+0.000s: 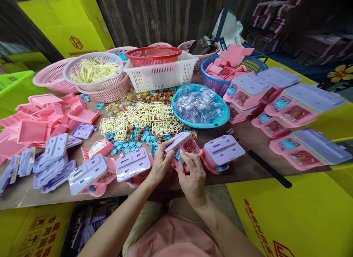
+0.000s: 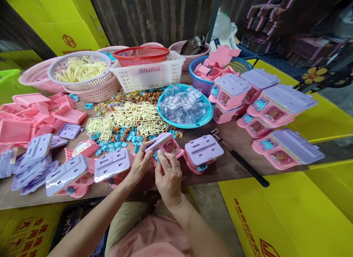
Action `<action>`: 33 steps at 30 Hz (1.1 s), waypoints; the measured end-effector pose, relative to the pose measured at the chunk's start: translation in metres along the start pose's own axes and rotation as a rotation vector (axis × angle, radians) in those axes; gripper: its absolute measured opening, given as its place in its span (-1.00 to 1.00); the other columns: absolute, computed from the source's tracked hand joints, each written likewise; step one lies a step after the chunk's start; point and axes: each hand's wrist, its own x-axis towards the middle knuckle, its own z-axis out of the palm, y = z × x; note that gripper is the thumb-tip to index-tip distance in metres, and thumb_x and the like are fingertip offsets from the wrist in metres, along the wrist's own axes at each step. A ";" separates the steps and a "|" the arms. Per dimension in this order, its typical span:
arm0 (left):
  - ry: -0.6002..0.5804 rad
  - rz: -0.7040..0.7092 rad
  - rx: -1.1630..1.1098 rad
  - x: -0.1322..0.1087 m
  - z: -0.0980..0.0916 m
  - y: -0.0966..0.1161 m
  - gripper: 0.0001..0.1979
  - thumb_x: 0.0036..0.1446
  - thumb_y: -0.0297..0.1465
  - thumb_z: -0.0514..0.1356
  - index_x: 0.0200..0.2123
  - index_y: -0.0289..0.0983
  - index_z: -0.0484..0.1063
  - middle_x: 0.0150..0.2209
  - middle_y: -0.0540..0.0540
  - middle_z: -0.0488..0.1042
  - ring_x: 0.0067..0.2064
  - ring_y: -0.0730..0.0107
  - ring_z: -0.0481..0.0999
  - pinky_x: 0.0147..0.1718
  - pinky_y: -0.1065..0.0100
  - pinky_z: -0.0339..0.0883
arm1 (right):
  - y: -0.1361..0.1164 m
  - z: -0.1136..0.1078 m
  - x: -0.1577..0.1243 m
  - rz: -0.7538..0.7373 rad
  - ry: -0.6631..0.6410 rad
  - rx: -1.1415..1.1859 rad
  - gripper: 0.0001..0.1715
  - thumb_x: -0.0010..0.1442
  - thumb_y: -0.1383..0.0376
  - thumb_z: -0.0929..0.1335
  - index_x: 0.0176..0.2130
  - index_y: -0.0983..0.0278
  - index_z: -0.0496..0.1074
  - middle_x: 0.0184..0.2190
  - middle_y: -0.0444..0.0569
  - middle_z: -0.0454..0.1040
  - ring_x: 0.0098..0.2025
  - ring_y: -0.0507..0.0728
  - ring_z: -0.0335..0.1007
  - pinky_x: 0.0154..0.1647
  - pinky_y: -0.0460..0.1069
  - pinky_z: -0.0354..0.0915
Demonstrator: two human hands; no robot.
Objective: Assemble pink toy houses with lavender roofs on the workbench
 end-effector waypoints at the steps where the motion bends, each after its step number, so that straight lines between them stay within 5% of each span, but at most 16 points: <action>1: -0.006 -0.007 -0.016 -0.001 0.000 0.000 -0.60 0.20 -0.17 -0.02 0.03 -0.21 0.24 0.03 -0.13 0.30 0.09 0.24 0.26 0.10 0.20 0.07 | 0.001 0.000 0.000 0.008 -0.003 0.015 -0.61 0.18 0.42 0.26 0.02 0.22 0.36 -0.25 0.04 0.40 -0.16 0.13 0.37 -0.13 0.06 0.36; 7: -0.062 -0.091 -0.154 -0.008 0.001 0.000 -0.36 -0.02 -0.11 0.22 0.08 -0.20 0.11 0.03 -0.16 0.27 0.03 0.20 0.33 -0.04 0.23 0.27 | 0.010 0.000 0.001 -0.015 -0.012 0.098 -0.60 0.23 0.36 0.26 0.06 0.18 0.35 -0.29 0.01 0.37 -0.19 0.11 0.36 -0.16 0.04 0.38; 16: -0.103 -0.200 -0.284 -0.006 0.005 0.004 -0.29 -0.18 -0.15 0.33 -0.01 -0.14 0.05 -0.01 -0.12 0.30 -0.09 0.24 0.43 -0.17 0.26 0.35 | 0.013 0.002 -0.003 -0.006 0.052 0.066 -0.65 0.20 0.29 0.28 0.01 0.25 0.31 -0.29 0.02 0.44 -0.20 0.16 0.39 -0.18 0.08 0.38; 25: -0.031 -0.106 -0.162 0.001 0.006 0.007 -0.23 -0.29 0.03 0.32 -0.07 -0.19 0.09 -0.19 -0.07 0.39 -0.21 0.27 0.44 -0.21 0.26 0.32 | 0.010 0.008 -0.003 -0.077 0.090 0.026 -0.70 0.18 0.40 0.28 -0.05 0.31 0.33 -0.29 0.06 0.47 -0.21 0.14 0.40 -0.16 0.05 0.39; 33: -0.080 -0.112 -0.224 0.000 0.004 0.007 -0.26 -0.23 -0.06 0.35 -0.05 -0.16 0.08 -0.16 -0.05 0.38 -0.20 0.32 0.44 -0.21 0.31 0.30 | 0.016 0.008 -0.004 -0.127 0.109 0.063 -0.70 0.16 0.42 0.30 -0.07 0.29 0.34 -0.28 0.04 0.48 -0.23 0.12 0.42 -0.18 0.02 0.40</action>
